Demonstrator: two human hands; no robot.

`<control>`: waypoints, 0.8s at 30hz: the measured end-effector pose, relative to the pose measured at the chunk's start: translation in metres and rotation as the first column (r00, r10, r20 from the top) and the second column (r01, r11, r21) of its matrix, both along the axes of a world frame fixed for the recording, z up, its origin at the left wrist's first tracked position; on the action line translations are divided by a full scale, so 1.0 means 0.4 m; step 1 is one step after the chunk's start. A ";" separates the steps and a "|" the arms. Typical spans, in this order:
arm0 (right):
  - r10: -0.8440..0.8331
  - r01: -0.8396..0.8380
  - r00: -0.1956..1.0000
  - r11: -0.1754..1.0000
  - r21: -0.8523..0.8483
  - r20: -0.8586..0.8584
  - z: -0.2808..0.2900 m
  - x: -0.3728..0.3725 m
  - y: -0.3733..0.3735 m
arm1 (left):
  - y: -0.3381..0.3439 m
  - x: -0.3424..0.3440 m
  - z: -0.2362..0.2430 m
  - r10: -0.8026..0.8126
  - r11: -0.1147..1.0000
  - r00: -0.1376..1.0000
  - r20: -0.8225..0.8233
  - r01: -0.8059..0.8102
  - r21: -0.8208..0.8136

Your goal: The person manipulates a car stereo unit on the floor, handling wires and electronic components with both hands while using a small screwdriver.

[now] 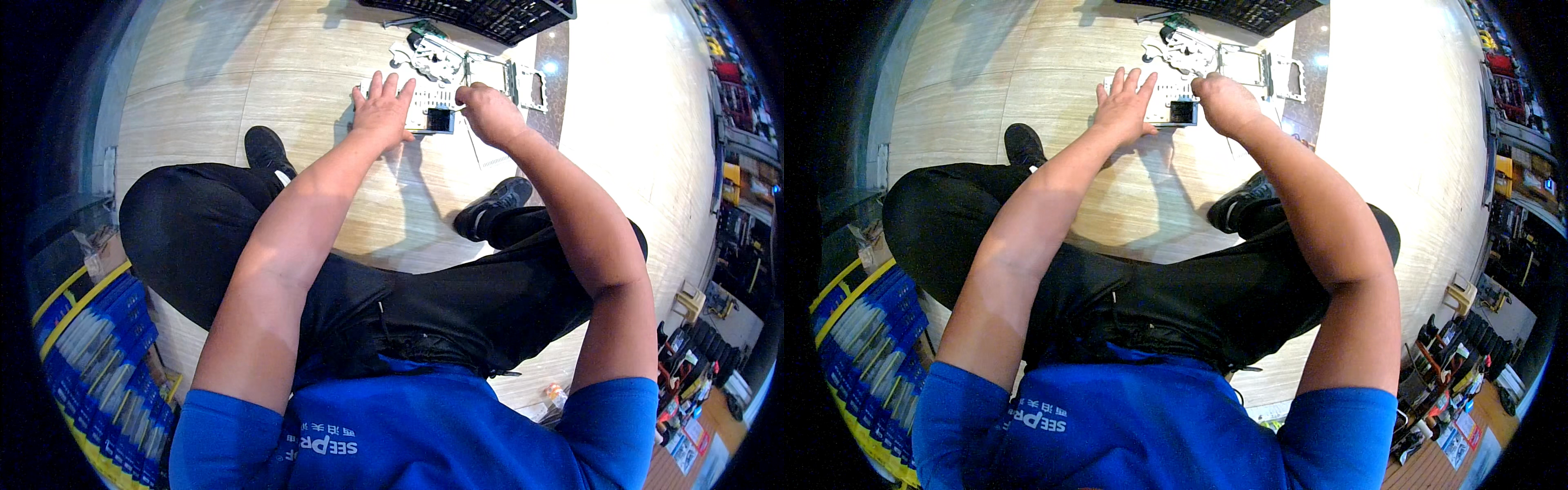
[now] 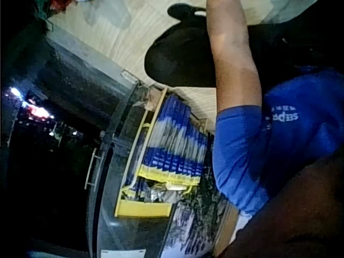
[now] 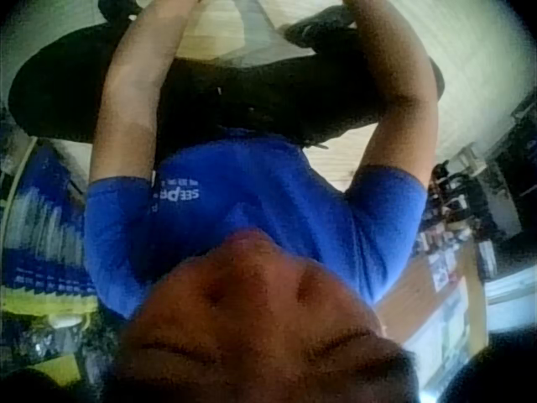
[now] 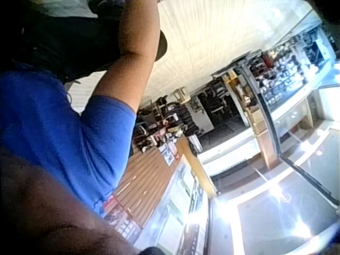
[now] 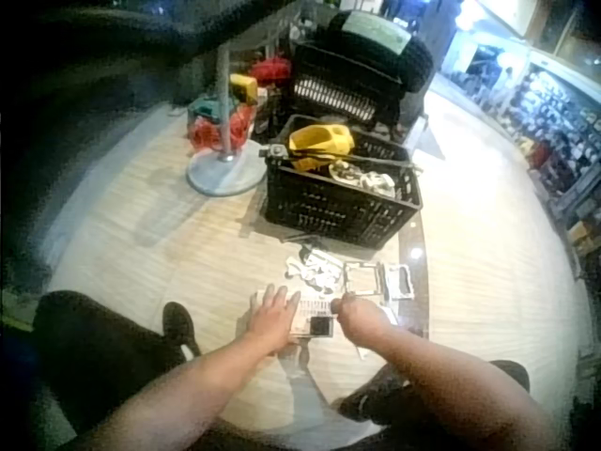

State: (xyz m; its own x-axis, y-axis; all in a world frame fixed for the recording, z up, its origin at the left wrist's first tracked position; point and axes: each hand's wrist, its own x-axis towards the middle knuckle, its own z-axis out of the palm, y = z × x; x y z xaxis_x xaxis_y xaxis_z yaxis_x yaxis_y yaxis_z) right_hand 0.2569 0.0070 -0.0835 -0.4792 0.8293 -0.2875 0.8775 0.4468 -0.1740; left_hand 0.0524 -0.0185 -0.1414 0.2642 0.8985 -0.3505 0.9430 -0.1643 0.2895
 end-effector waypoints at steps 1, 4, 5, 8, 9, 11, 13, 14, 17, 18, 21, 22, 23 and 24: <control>0.000 -0.001 1.000 1.000 -0.004 -0.006 0.002 0.002 0.001 | 0.000 0.001 -0.001 -0.001 1.000 1.000 0.002 0.001 -0.001; -0.015 0.015 1.000 1.000 -0.013 -0.012 0.006 -0.001 -0.001 | -0.001 -0.002 -0.007 0.001 1.000 1.000 0.002 -0.001 0.003; -0.031 0.031 0.999 0.999 -0.017 -0.012 0.005 0.000 -0.001 | 0.000 -0.002 -0.007 0.003 1.000 1.000 0.003 -0.003 0.009; -0.076 0.074 0.996 0.996 -0.049 -0.051 0.000 0.002 -0.003 | 0.001 0.000 -0.006 -0.004 1.000 1.000 -0.001 0.004 0.005; -0.077 0.075 0.996 0.996 -0.049 -0.050 -0.003 0.004 -0.005 | 0.001 0.001 -0.005 -0.005 1.000 1.000 0.000 0.005 0.006; -0.030 0.028 0.995 0.999 -0.021 -0.094 -0.003 0.002 -0.008 | 0.000 0.000 -0.005 -0.007 1.000 1.000 -0.002 0.007 0.014; -0.028 0.025 0.995 0.999 -0.026 -0.097 0.003 -0.005 -0.012 | -0.001 -0.003 -0.006 -0.007 1.000 1.000 -0.004 0.007 0.013; -0.027 0.024 0.995 0.999 -0.029 -0.099 0.005 -0.005 -0.012 | -0.001 -0.003 -0.005 -0.010 1.000 1.000 -0.005 0.010 0.013; -0.006 0.003 0.997 0.999 -0.044 -0.081 0.007 -0.006 -0.010 | -0.001 0.000 -0.002 -0.007 1.000 1.000 -0.007 0.007 0.005; -0.007 0.003 0.997 0.999 -0.044 -0.081 0.005 -0.004 -0.008 | -0.001 0.000 -0.003 -0.007 1.000 1.000 -0.006 0.008 0.005; -0.004 0.000 0.998 0.998 -0.063 -0.070 0.003 -0.003 -0.005 | -0.002 0.000 -0.002 -0.006 1.000 1.000 0.000 0.006 0.012; -0.008 0.004 0.998 0.998 -0.065 -0.065 0.003 -0.002 -0.006 | -0.002 -0.001 -0.001 -0.005 1.000 1.000 -0.004 0.005 0.009; -0.013 0.009 0.998 0.998 -0.067 -0.061 0.002 0.000 -0.006 | -0.003 0.000 -0.001 -0.005 1.000 1.000 -0.007 0.005 0.007; -0.013 0.008 0.998 0.998 -0.067 -0.061 0.001 0.000 -0.006 | -0.003 -0.001 -0.001 -0.005 1.000 1.000 -0.007 0.005 0.007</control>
State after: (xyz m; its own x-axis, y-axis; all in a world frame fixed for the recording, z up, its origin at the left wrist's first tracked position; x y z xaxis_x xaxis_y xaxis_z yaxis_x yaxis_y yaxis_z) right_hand 0.2569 0.0047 -0.0833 -0.4890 0.8143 -0.3126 0.8689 0.4232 -0.2568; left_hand 0.0522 -0.0196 -0.1418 0.2665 0.8995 -0.3461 0.9441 -0.1713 0.2817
